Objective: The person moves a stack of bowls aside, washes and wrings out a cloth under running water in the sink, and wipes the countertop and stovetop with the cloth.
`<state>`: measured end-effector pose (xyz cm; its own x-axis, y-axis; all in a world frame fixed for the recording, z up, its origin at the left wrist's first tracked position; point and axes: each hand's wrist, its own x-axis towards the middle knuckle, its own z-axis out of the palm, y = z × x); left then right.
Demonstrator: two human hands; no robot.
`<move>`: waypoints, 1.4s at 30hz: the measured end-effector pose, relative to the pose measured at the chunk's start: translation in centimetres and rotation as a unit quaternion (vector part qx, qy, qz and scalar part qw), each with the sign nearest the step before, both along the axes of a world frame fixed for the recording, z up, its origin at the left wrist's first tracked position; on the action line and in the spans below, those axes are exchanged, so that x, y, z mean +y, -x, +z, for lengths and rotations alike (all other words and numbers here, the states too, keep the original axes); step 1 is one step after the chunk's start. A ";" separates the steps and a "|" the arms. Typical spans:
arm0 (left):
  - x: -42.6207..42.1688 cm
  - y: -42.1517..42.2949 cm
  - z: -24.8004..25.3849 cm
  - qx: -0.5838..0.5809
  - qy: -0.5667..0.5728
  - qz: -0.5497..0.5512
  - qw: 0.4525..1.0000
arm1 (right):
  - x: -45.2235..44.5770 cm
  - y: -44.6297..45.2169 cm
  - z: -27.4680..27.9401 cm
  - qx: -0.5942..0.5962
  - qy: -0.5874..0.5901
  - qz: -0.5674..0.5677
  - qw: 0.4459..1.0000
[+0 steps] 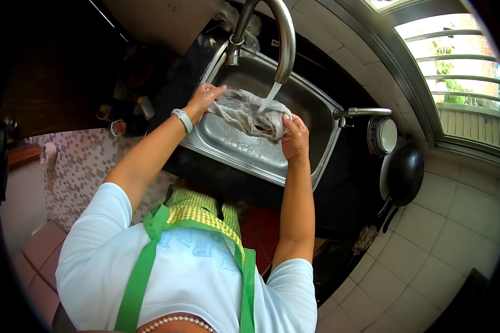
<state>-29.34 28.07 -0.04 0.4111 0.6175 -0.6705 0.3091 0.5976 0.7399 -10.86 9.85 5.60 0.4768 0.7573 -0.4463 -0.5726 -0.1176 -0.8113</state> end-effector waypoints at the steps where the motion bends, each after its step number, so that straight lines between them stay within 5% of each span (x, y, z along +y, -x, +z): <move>1: -0.3 0.5 -2.2 0.056 -0.117 -0.025 0.991 | 0.3 -0.2 -0.7 -0.001 -0.021 -0.004 1.000; 2: -0.5 0.8 -3.3 0.112 -0.232 -0.049 0.965 | 0.7 -0.3 -0.9 -0.003 -0.021 -0.002 1.000; 4: -2.4 1.2 -3.1 0.113 -0.257 -0.080 0.956 | 1.5 -0.1 -1.1 0.045 -0.018 0.035 0.998; 6: -5.2 0.6 -5.0 0.195 -0.521 -0.097 0.825 | 2.6 0.8 -0.8 -0.008 0.031 0.049 0.998; 8: -6.7 0.6 -3.5 0.064 -0.474 -0.085 0.874 | 3.7 2.6 1.0 -0.188 0.112 0.052 0.974; 10: -7.5 -0.3 -2.6 -0.055 -0.062 -0.112 0.990 | 3.8 2.4 0.0 -0.520 0.080 0.033 0.849; 12: -8.4 -0.8 -1.1 -0.139 0.250 -0.033 0.958 | 3.6 3.1 3.0 -0.643 0.139 0.087 0.748; 14: -8.6 -1.7 -1.4 -0.206 0.448 0.006 0.870 | 3.4 3.1 3.5 -0.662 0.141 0.071 0.733; 15: -8.5 -1.8 -0.7 -0.247 0.512 0.032 0.822 | 3.1 2.4 2.5 -0.571 0.136 0.063 0.807; 16: -8.3 -2.5 -0.6 -0.264 0.601 0.081 0.750 | 3.4 3.5 3.2 -0.319 0.124 -0.008 0.940; 18: -7.6 -3.5 1.3 -0.356 0.568 0.096 0.736 | 3.0 3.4 3.3 -0.112 0.088 -0.011 0.990; 20: -6.8 -5.1 0.8 -0.460 0.566 0.132 0.672 | 2.0 3.6 3.6 -0.064 0.081 0.015 0.995; 24: -4.4 -8.1 -3.0 -0.428 0.466 0.172 0.755 | 0.8 5.2 6.2 -0.010 0.075 0.040 0.996; 26: -3.9 -8.1 -4.6 -0.456 0.545 0.144 0.689 | 0.4 4.8 7.8 0.045 0.048 0.013 0.998; 29: -4.6 -5.6 -0.8 -0.352 0.466 0.028 0.811 | 0.1 0.4 5.6 0.205 0.010 -0.166 0.965; 30: -5.3 -4.9 0.4 -0.303 0.451 0.015 0.839 | 0.0 -1.6 4.0 0.305 -0.048 -0.121 0.943; 34: -8.4 -2.9 2.0 -0.279 0.412 -0.106 0.861 | 2.2 -0.7 -5.6 0.115 0.126 0.015 0.985; 37: -8.6 -2.4 2.0 -0.280 0.415 -0.108 0.859 | 2.1 1.7 -7.5 -0.040 0.128 0.019 0.991; 39: -8.6 -2.5 2.4 -0.276 0.480 -0.029 0.832 | 1.9 2.8 -6.6 0.078 0.066 -0.029 0.994; 40: -8.8 -2.5 2.3 -0.275 0.482 -0.027 0.832 | 1.6 2.3 -8.2 0.306 -0.077 0.092 0.944; 42: -9.4 -2.5 2.2 -0.394 0.526 0.028 0.753 | 1.6 4.1 -7.2 0.313 -0.127 0.075 0.938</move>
<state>-26.88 18.67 2.12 0.9301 -0.0540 -0.3633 -0.0258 0.9771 -0.2114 -14.96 11.41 -1.63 0.0609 0.9152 -0.3983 -0.9386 -0.0832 -0.3347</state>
